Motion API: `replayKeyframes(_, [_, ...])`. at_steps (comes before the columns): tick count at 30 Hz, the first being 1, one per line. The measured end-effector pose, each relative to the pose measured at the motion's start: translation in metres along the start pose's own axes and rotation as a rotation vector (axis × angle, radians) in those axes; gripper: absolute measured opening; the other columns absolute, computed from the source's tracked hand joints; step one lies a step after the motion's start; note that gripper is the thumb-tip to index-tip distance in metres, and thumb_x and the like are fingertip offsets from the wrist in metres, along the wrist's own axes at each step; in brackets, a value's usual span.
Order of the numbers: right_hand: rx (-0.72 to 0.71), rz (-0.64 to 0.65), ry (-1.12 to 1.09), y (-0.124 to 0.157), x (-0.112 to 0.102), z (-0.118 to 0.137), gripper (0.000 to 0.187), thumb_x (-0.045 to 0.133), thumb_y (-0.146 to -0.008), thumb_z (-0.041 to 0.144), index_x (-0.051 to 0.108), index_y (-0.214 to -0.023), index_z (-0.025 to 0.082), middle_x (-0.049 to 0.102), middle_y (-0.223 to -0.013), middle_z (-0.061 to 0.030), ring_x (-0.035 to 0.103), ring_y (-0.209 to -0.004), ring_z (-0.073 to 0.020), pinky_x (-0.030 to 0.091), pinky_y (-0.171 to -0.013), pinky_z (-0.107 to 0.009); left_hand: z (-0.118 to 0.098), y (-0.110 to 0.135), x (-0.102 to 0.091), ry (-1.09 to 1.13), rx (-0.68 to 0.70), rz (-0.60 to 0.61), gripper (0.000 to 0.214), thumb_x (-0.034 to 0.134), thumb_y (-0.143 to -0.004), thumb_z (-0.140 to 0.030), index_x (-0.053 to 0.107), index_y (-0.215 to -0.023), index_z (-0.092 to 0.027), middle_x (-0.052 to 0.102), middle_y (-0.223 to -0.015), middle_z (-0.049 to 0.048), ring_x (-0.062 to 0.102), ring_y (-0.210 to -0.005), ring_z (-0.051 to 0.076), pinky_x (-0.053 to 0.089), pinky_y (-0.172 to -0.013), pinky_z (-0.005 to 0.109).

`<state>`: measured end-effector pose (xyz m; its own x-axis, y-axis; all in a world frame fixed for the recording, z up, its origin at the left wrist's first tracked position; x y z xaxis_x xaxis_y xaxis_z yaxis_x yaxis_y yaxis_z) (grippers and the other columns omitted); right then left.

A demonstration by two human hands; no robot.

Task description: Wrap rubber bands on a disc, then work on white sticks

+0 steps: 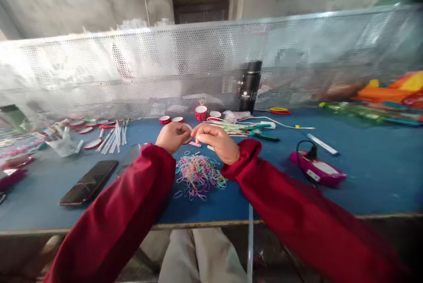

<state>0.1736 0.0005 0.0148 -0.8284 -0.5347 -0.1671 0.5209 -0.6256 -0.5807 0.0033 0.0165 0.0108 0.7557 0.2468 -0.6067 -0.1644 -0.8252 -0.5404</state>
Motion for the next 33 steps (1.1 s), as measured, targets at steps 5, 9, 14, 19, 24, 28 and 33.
replayKeyframes(5, [-0.04, -0.111, 0.0, 0.004, 0.0, 0.006, 0.014, 0.062, -0.083, 0.025, 0.061, -0.07, 0.019, 0.06, -0.092, -0.0018, 0.054, -0.086, -0.0142, 0.042, -0.081, -0.031, 0.008, -0.006, -0.006, -0.061, -0.003, -0.177, 0.017, 0.063, -0.076, -0.029, 0.068, -0.065, -0.017, 0.065, -0.073, 0.0023, 0.055, -0.072, 0.014, 0.041, -0.068, 0.027])
replayKeyframes(9, [-0.002, -0.111, -0.2, 0.004, 0.0, 0.0, 0.011, 0.061, -0.085, 0.03, 0.063, -0.079, 0.021, 0.063, -0.084, -0.0004, 0.058, -0.085, -0.015, 0.045, -0.086, -0.034, 0.009, -0.005, 0.0, 0.068, -0.013, -0.118, 0.018, 0.064, -0.076, -0.031, 0.067, -0.068, -0.016, 0.063, -0.074, 0.003, 0.054, -0.069, 0.013, 0.041, -0.067, 0.027])
replayKeyframes(14, [0.076, -0.011, -0.173, 0.003, -0.003, -0.004, 0.028, 0.059, -0.089, 0.035, 0.066, -0.113, 0.024, 0.066, -0.08, 0.0004, 0.059, -0.064, -0.0107, 0.051, -0.066, -0.029, 0.0, -0.001, 0.01, 0.435, -0.036, 0.117, 0.022, 0.069, -0.075, -0.036, 0.064, -0.078, -0.014, 0.061, -0.073, 0.0024, 0.052, -0.065, 0.011, 0.041, -0.063, 0.025])
replayKeyframes(19, [-0.097, -0.18, 0.29, 0.0, -0.028, 0.005, 0.06, 0.071, -0.081, 0.038, 0.051, -0.137, 0.031, 0.066, -0.105, -0.0025, 0.057, -0.059, -0.0089, 0.053, -0.061, -0.03, 0.001, -0.002, 0.001, 0.579, -0.046, 0.147, 0.029, 0.078, -0.066, -0.025, 0.059, -0.085, -0.016, 0.064, -0.085, 0.0025, 0.051, -0.064, 0.008, 0.04, -0.062, 0.023])
replayKeyframes(24, [-0.223, -0.068, 0.725, 0.0, -0.031, 0.002, 0.096, 0.087, -0.061, 0.042, 0.04, -0.143, 0.026, 0.058, -0.13, -0.0116, 0.064, -0.101, -0.0252, 0.047, -0.097, -0.05, 0.006, -0.003, -0.006, 0.692, -0.026, 0.18, 0.077, 0.083, -0.057, -0.017, 0.047, -0.125, -0.019, 0.067, -0.099, 0.0058, 0.062, -0.084, 0.017, 0.047, -0.076, 0.03])
replayKeyframes(28, [-0.231, -0.015, 0.941, 0.004, -0.02, -0.006, 0.101, 0.088, -0.058, 0.045, 0.036, -0.143, 0.026, 0.051, -0.139, -0.0134, 0.05, -0.126, -0.0344, 0.035, -0.106, -0.057, 0.008, -0.003, -0.003, 0.675, -0.084, 0.178, 0.065, 0.084, -0.055, -0.018, 0.053, -0.112, -0.014, 0.066, -0.097, 0.0064, 0.061, -0.086, 0.017, 0.046, -0.079, 0.031])
replayKeyframes(33, [-0.227, -0.023, 1.013, 0.006, -0.015, -0.006, 0.092, 0.086, -0.061, 0.042, 0.038, -0.138, 0.025, 0.055, -0.133, -0.0119, 0.05, -0.125, -0.0335, 0.034, -0.103, -0.054, 0.006, -0.002, 0.001, 0.627, -0.133, 0.219, 0.043, 0.079, -0.064, -0.029, 0.059, -0.098, -0.014, 0.064, -0.087, 0.0028, 0.057, -0.077, 0.014, 0.045, -0.073, 0.029])
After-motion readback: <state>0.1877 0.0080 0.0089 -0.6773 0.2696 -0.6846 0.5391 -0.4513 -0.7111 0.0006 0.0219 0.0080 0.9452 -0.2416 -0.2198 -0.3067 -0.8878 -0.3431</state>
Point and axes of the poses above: each hand's wrist, its own y-axis away from the middle knuckle, its own x-axis out of the palm, z = x × y, the point moved 2 cm from there along -y, towards the middle knuckle
